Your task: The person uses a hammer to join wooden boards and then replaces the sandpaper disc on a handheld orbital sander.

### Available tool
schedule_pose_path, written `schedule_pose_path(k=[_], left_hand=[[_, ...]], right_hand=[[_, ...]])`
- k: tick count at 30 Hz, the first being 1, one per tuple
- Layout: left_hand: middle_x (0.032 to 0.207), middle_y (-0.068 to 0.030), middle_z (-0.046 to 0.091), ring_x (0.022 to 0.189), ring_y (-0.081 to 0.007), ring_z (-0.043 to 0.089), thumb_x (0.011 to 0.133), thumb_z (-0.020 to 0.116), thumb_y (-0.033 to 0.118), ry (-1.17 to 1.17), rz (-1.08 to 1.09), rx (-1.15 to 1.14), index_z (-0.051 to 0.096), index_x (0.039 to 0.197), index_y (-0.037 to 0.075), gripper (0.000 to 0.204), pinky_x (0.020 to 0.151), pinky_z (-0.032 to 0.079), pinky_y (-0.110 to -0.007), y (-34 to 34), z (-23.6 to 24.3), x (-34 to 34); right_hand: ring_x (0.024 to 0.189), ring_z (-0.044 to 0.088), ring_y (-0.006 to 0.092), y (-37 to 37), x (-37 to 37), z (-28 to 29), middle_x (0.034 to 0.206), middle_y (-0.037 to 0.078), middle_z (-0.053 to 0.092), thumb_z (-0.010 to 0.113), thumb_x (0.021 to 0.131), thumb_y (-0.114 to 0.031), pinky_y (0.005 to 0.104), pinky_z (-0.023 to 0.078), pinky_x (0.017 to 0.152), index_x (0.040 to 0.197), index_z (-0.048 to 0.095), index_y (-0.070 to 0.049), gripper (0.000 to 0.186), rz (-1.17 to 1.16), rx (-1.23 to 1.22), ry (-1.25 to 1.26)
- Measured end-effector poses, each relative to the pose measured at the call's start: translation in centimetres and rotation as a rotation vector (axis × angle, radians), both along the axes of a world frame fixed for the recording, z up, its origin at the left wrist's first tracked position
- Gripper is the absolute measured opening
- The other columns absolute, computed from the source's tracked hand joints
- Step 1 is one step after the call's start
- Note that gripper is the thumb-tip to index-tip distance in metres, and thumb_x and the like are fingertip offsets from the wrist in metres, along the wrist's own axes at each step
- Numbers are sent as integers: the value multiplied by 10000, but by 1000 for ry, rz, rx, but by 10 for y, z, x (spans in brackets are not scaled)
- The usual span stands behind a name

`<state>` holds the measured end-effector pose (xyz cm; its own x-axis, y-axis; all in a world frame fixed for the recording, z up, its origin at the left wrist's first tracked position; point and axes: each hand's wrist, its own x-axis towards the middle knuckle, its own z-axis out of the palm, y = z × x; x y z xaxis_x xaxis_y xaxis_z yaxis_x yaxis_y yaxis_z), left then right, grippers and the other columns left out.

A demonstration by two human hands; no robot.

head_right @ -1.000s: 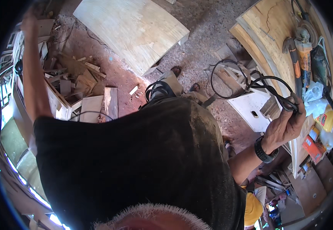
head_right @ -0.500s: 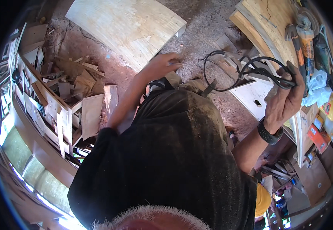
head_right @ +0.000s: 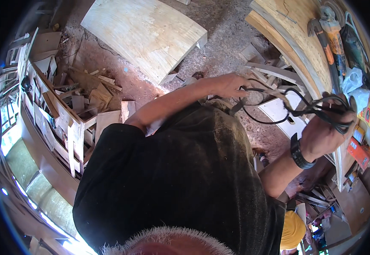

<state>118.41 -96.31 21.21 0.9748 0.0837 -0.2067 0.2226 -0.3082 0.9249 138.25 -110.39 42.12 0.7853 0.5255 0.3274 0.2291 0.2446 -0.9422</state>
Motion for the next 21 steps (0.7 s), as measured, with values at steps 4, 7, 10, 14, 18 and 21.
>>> schedule_pose_path(k=[4,7,10,14,18,21], left_hand=[[1098,-223,695,1052,-381,665,956,635,376,-248,56,7,623,1262,39,455,937,503,-461,-27,-9,3],[918,-167,692,871,-321,675,1057,448,387,-206,203,-136,659,1119,29,420,850,523,-430,-33,-7,10],[831,-108,654,762,-234,628,1061,460,407,-126,303,-290,642,1016,24,426,792,518,-395,-25,-1,22],[768,-45,624,715,-141,588,1092,424,391,-294,554,-601,633,892,15,474,676,488,-295,-23,24,41],[728,-27,581,672,-97,546,1099,423,342,-363,570,-793,618,848,9,461,607,444,-252,-17,64,49],[725,-28,583,637,-80,502,1087,447,347,-426,532,-901,616,837,15,449,579,413,-241,-16,94,59]], right_hand=[[950,648,220,-32,22,-5,1108,150,675,518,1060,-328,442,490,976,1334,538,19,442,24,169,313],[982,658,223,-48,30,-14,1113,124,685,526,1053,-341,463,457,1017,1343,551,-5,445,47,94,303],[1032,666,243,-53,28,-36,1136,152,689,507,1055,-301,401,500,944,1306,584,9,407,58,73,331],[901,706,218,-52,15,-72,1032,135,725,562,1039,-226,346,562,856,1205,635,42,323,-42,-311,249],[1006,695,222,-48,-11,-108,1136,137,702,558,1045,-240,379,561,908,1246,629,23,339,3,-446,248],[1227,605,275,-49,-28,-125,1366,174,600,486,1066,-326,413,467,1055,1456,454,61,550,200,-514,312]])
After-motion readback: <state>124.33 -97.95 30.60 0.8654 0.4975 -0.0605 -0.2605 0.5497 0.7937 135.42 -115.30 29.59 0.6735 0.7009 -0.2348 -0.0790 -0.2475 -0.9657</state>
